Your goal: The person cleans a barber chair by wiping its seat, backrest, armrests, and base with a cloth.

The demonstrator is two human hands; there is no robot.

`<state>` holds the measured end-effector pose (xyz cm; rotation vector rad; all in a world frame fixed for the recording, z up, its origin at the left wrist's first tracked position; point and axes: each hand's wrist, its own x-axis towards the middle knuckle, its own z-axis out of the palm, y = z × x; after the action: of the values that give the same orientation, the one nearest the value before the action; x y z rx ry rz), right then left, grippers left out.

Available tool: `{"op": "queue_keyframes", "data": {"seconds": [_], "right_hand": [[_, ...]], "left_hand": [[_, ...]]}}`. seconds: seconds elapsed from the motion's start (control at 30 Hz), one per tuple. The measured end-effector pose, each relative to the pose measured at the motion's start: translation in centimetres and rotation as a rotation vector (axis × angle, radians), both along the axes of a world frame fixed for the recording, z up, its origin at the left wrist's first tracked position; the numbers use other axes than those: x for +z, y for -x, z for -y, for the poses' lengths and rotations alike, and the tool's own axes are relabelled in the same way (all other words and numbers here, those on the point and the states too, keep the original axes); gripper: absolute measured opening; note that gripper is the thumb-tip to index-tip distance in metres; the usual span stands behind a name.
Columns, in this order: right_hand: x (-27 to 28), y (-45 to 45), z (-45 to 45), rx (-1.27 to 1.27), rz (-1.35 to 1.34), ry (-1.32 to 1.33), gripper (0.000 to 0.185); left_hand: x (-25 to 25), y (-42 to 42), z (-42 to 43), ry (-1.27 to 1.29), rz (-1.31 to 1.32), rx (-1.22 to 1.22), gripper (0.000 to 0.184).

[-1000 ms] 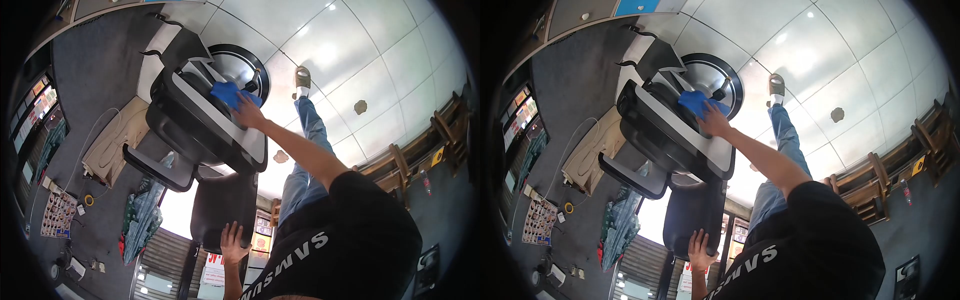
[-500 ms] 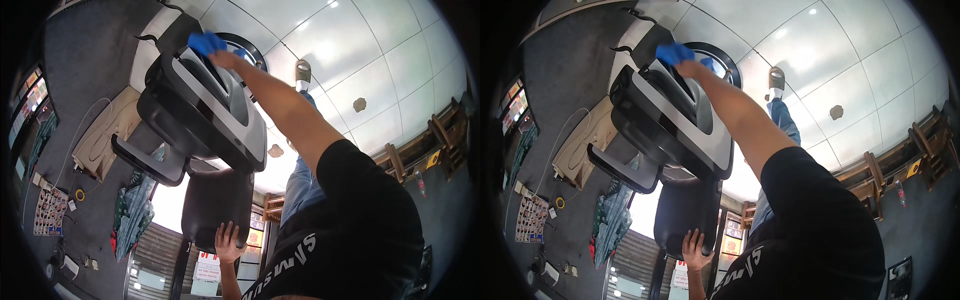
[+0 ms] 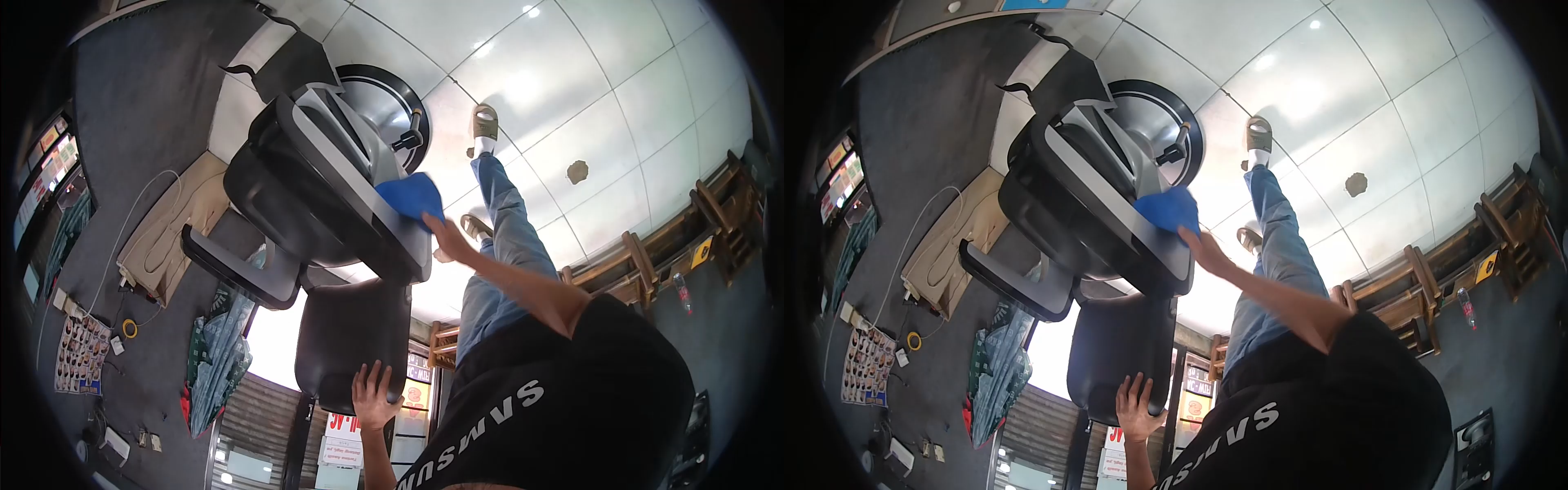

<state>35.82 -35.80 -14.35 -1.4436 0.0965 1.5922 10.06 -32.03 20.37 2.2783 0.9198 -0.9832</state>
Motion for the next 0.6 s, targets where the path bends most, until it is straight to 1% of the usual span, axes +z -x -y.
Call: {"op": "queue_keyframes", "data": {"seconds": [0.03,0.07,0.1,0.13,0.2,0.23,0.3,0.37,0.4,0.43,0.47,0.57,0.6], "right_hand": [[2.4,0.6,1.2,0.062,-0.187,0.165,0.068],[3.9,3.2,1.8,-0.036,-0.072,0.172,0.067],[4.5,4.2,2.1,-0.002,-0.083,0.157,0.069],[4.4,4.1,1.0,-0.008,-0.102,0.224,0.068],[2.0,3.4,-2.7,0.003,-0.016,0.332,0.068],[-1.0,3.2,-4.6,0.02,0.088,0.376,0.068],[-9.6,3.2,-6.5,0.166,0.189,0.314,0.064],[-19.2,3.1,-7.2,0.483,0.443,0.046,0.064],[-23.9,3.4,-7.9,0.29,0.101,0.093,0.064],[-26.6,4.0,-8.4,0.093,-0.238,0.138,0.063],[-25.6,3.1,-9.4,0.009,-0.238,0.203,0.064],[-27.6,5.8,-6.6,0.095,-0.27,0.206,0.069],[-25.1,5.2,-5.3,0.09,-0.35,0.204,0.072]], "left_hand": [[0.0,0.1,0.0,0.003,-0.004,-0.004,0.089],[0.2,0.2,0.0,0.008,-0.011,-0.008,0.09],[0.3,0.1,0.0,0.009,-0.011,-0.01,0.089],[0.2,0.0,0.0,0.006,-0.009,-0.012,0.088],[0.0,-0.1,0.0,0.003,-0.009,-0.013,0.087],[0.0,0.0,0.0,0.003,-0.011,-0.012,0.085],[0.0,0.0,0.1,0.002,-0.016,0.003,0.082],[0.0,-0.3,0.2,0.0,-0.021,0.032,0.077],[0.0,-0.3,0.3,-0.009,-0.018,0.027,0.076],[-0.1,-0.2,0.5,-0.019,-0.016,0.022,0.076],[-0.2,-0.1,0.6,-0.03,-0.013,0.016,0.075],[-0.2,0.0,0.8,-0.026,-0.031,0.011,0.074],[-0.4,0.0,0.9,-0.028,-0.028,0.007,0.074]]}}
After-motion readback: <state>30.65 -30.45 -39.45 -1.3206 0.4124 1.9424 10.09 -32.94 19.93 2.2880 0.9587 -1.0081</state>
